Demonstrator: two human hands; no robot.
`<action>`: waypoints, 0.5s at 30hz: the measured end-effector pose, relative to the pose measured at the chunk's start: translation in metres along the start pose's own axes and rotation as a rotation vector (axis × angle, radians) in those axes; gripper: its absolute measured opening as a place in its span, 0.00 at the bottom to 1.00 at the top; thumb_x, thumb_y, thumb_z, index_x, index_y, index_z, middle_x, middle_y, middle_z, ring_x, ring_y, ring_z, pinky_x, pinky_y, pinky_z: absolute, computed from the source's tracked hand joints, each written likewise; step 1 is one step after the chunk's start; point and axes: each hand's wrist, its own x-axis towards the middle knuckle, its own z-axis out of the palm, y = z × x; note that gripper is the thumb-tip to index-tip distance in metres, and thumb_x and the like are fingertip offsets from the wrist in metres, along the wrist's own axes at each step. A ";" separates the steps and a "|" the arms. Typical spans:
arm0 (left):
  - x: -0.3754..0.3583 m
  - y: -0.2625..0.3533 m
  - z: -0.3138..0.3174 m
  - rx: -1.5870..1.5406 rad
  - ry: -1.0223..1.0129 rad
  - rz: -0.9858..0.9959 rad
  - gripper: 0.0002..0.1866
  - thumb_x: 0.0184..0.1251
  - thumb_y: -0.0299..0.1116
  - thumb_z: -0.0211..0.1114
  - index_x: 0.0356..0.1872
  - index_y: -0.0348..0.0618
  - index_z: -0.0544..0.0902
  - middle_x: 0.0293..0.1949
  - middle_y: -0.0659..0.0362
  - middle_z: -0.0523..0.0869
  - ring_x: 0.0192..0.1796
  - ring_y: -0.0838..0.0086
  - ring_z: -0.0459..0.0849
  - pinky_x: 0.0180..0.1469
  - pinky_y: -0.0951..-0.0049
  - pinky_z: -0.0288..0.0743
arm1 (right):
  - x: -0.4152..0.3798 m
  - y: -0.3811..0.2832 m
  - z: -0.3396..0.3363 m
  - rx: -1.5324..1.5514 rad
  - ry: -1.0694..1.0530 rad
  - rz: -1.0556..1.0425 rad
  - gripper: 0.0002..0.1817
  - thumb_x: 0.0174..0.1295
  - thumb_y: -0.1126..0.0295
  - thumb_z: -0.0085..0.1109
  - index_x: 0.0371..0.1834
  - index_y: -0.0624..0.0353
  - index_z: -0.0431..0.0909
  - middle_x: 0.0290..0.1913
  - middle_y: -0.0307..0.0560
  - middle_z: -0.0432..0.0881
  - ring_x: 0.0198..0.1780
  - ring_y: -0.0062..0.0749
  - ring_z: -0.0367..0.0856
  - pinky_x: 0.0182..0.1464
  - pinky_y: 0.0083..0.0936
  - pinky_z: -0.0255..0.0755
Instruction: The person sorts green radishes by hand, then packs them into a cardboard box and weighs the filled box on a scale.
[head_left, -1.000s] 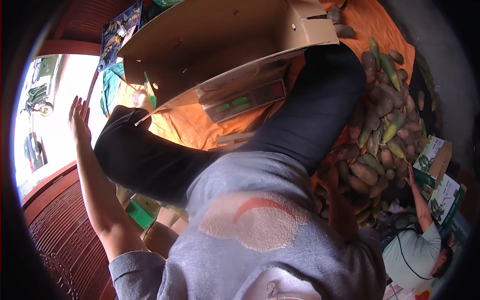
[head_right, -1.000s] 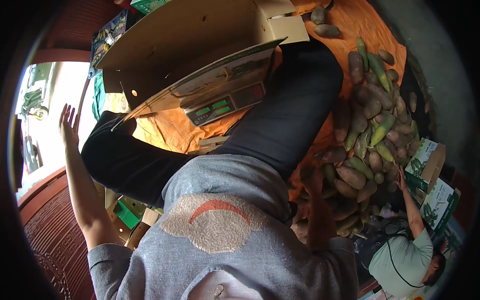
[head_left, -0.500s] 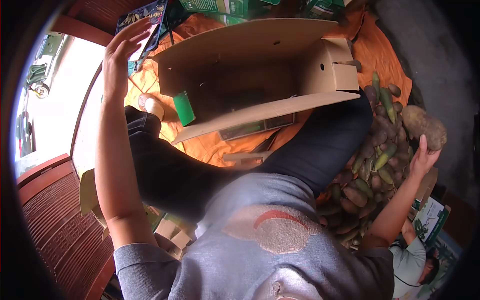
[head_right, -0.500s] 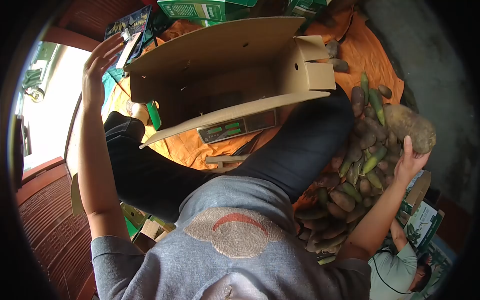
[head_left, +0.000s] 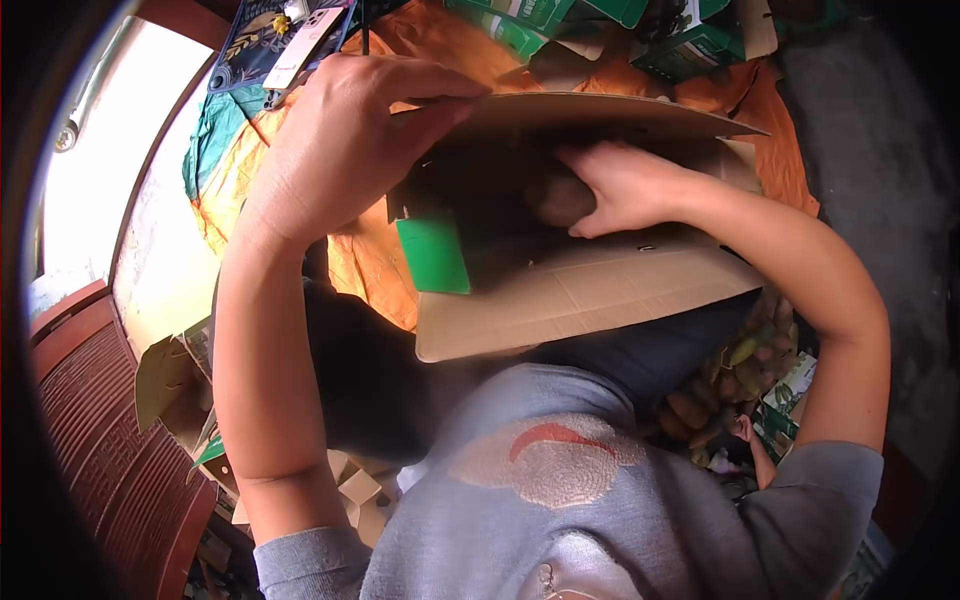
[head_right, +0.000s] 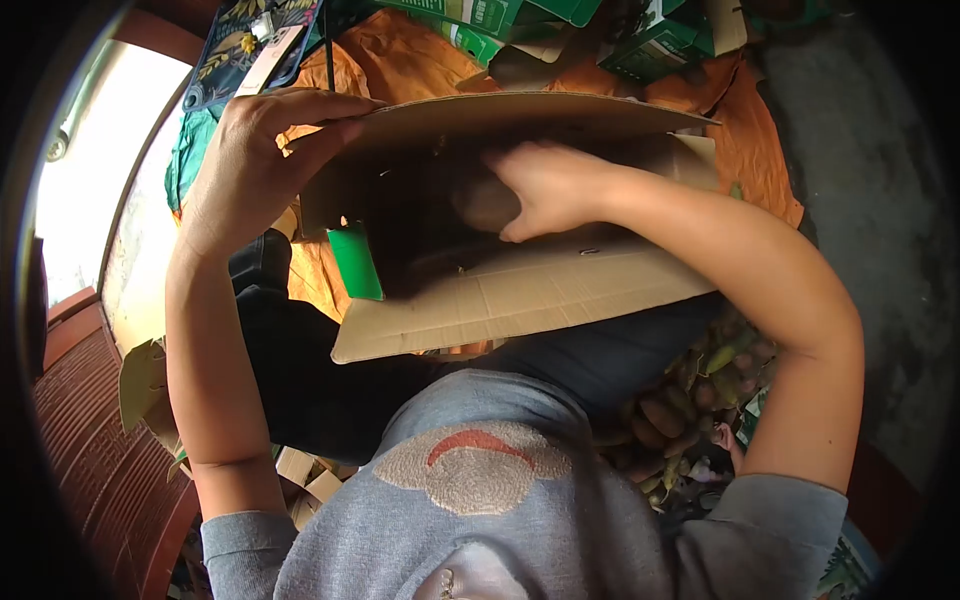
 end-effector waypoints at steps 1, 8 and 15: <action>0.000 0.000 0.001 0.024 -0.003 -0.030 0.09 0.57 0.24 0.64 0.39 0.39 0.85 0.34 0.54 0.87 0.36 0.66 0.86 0.42 0.72 0.77 | 0.023 0.007 0.018 -0.008 0.065 -0.031 0.41 0.42 0.58 0.70 0.60 0.65 0.65 0.48 0.66 0.77 0.51 0.55 0.77 0.54 0.41 0.71; 0.005 0.006 0.000 -0.006 -0.027 -0.052 0.07 0.58 0.26 0.65 0.37 0.39 0.85 0.33 0.53 0.86 0.36 0.64 0.85 0.41 0.71 0.77 | 0.108 0.000 0.073 -0.076 -0.060 -0.061 0.36 0.52 0.56 0.64 0.63 0.60 0.66 0.58 0.60 0.73 0.59 0.51 0.71 0.62 0.39 0.65; 0.004 0.006 0.003 -0.028 -0.019 -0.057 0.08 0.59 0.27 0.64 0.40 0.41 0.86 0.34 0.55 0.87 0.36 0.67 0.86 0.41 0.72 0.77 | 0.120 -0.013 0.063 -0.039 0.016 -0.182 0.33 0.53 0.58 0.64 0.62 0.59 0.68 0.57 0.58 0.74 0.59 0.51 0.72 0.62 0.37 0.65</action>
